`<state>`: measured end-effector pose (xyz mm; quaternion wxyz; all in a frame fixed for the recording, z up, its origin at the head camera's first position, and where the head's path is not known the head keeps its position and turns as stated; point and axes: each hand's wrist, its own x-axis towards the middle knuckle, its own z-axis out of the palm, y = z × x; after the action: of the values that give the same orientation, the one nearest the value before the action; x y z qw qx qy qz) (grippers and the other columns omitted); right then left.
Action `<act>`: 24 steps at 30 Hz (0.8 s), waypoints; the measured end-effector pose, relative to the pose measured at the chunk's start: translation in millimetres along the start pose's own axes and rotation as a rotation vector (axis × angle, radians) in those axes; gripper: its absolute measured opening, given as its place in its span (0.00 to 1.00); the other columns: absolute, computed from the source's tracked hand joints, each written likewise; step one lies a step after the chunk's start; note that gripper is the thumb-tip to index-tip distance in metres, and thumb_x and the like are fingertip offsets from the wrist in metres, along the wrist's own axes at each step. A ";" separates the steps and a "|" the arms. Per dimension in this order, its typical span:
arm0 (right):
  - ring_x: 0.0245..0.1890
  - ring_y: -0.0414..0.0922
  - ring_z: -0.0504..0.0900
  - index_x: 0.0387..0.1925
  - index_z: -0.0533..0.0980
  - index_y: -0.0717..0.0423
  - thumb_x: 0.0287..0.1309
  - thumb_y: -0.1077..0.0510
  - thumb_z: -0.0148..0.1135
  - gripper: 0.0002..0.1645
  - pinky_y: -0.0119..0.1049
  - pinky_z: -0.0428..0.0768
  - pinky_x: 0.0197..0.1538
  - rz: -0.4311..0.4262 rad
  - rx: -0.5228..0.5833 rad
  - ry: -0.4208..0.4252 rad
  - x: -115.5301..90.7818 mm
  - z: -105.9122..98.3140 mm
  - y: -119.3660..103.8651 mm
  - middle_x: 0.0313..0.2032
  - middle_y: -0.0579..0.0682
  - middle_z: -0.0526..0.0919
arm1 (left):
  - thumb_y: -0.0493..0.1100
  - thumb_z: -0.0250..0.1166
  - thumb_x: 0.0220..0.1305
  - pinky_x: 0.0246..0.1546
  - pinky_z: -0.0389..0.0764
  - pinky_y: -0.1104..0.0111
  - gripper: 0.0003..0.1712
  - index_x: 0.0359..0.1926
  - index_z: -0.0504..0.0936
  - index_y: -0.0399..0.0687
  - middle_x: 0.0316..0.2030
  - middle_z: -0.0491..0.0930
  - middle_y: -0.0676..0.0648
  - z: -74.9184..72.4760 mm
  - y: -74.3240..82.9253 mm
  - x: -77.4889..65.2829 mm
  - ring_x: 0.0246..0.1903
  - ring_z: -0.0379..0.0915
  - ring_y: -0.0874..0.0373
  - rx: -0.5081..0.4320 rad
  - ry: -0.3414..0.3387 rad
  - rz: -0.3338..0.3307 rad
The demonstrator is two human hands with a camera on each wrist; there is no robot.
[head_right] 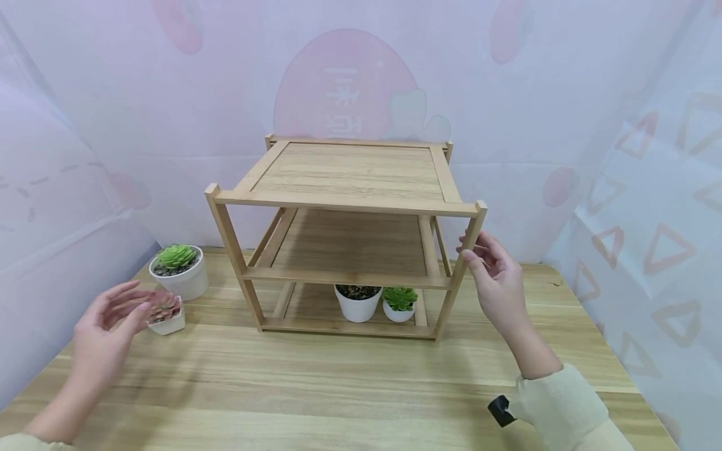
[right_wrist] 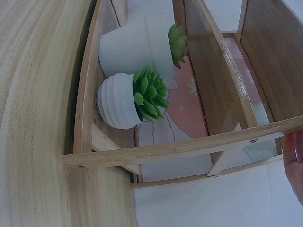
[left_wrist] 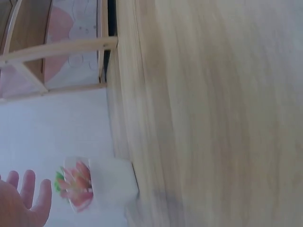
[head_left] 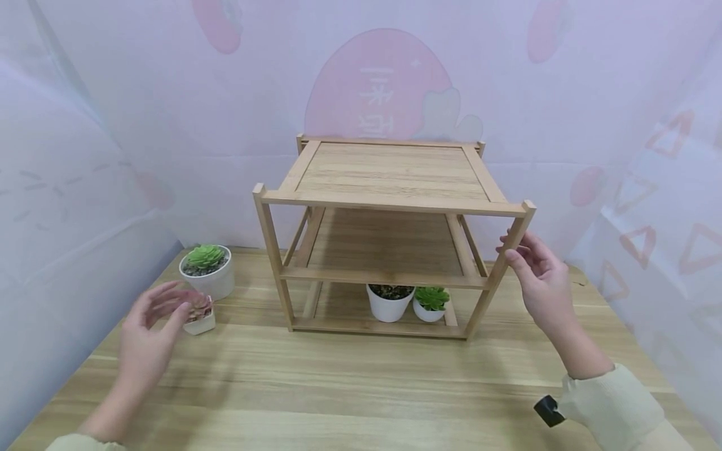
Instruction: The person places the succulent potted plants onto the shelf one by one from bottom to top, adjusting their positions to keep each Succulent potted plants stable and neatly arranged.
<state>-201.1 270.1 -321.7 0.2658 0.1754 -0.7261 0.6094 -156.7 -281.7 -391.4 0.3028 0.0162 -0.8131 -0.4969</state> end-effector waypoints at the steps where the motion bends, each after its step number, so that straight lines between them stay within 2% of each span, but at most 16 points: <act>1: 0.49 0.37 0.84 0.67 0.70 0.68 0.72 0.70 0.55 0.24 0.22 0.78 0.54 -0.001 0.002 -0.001 -0.2 -0.1 0.0 0.49 0.42 0.84 | 0.33 0.66 0.70 0.45 0.74 0.87 0.25 0.66 0.75 0.42 0.49 0.79 0.66 -1.8 -1.5 0.9 0.46 0.75 0.73 0.002 0.011 -0.018; 6: 0.49 0.37 0.83 0.67 0.70 0.68 0.72 0.70 0.55 0.24 0.22 0.78 0.54 0.002 0.002 -0.005 -0.3 -0.4 -0.2 0.49 0.42 0.84 | 0.34 0.66 0.70 0.40 0.77 0.86 0.27 0.68 0.74 0.49 0.50 0.76 0.68 -10.8 -11.9 6.5 0.47 0.74 0.75 -0.007 0.035 -0.092; 9: 0.49 0.37 0.83 0.67 0.70 0.68 0.73 0.70 0.55 0.24 0.22 0.78 0.54 0.005 -0.003 -0.007 0.0 -0.5 -0.2 0.49 0.42 0.85 | 0.36 0.67 0.70 0.40 0.75 0.88 0.32 0.72 0.69 0.48 0.51 0.71 0.71 -18.0 -18.7 9.3 0.47 0.73 0.78 0.017 0.007 -0.137; 11: 0.49 0.37 0.83 0.67 0.70 0.68 0.73 0.69 0.55 0.24 0.22 0.78 0.54 0.006 -0.001 -0.006 0.2 -0.6 -0.2 0.49 0.42 0.85 | 0.40 0.68 0.70 0.40 0.74 0.89 0.36 0.75 0.65 0.47 0.53 0.70 0.70 -22.8 -22.3 10.9 0.47 0.71 0.80 0.053 -0.029 -0.176; 14: 0.49 0.37 0.83 0.68 0.70 0.68 0.73 0.70 0.55 0.24 0.22 0.78 0.55 0.008 0.010 -0.004 0.5 -0.7 -0.1 0.48 0.43 0.85 | 0.46 0.70 0.69 0.39 0.71 0.90 0.44 0.78 0.59 0.45 0.62 0.71 0.55 -28.6 -28.2 13.7 0.46 0.68 0.81 0.105 -0.106 -0.237; 18: 0.49 0.37 0.83 0.67 0.70 0.67 0.73 0.70 0.55 0.24 0.22 0.78 0.54 0.009 0.006 -0.004 0.4 -0.8 -0.1 0.48 0.42 0.85 | 0.51 0.70 0.69 0.35 0.77 0.84 0.51 0.80 0.51 0.38 0.71 0.61 0.31 -33.8 -37.4 16.0 0.45 0.65 0.80 0.149 -0.232 -0.302; 21: 0.49 0.37 0.83 0.67 0.71 0.67 0.73 0.69 0.55 0.24 0.22 0.78 0.54 0.009 -0.003 -0.006 0.1 -0.9 -0.1 0.49 0.42 0.84 | 0.52 0.69 0.69 0.33 0.80 0.79 0.53 0.79 0.47 0.34 0.71 0.57 0.25 -34.7 -43.9 17.7 0.48 0.69 0.69 0.160 -0.303 -0.334; 24: 0.49 0.37 0.83 0.67 0.70 0.67 0.73 0.69 0.55 0.24 0.22 0.78 0.54 0.009 0.000 -0.007 -0.3 -0.9 -0.2 0.49 0.42 0.84 | 0.52 0.70 0.68 0.33 0.79 0.80 0.55 0.79 0.46 0.32 0.71 0.57 0.23 -32.7 -50.0 19.8 0.56 0.72 0.46 0.187 -0.328 -0.343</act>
<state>-200.6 270.9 -321.7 0.2604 0.1745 -0.7277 0.6100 -170.0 -339.6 -412.2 0.0755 0.1010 -0.8793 -0.4593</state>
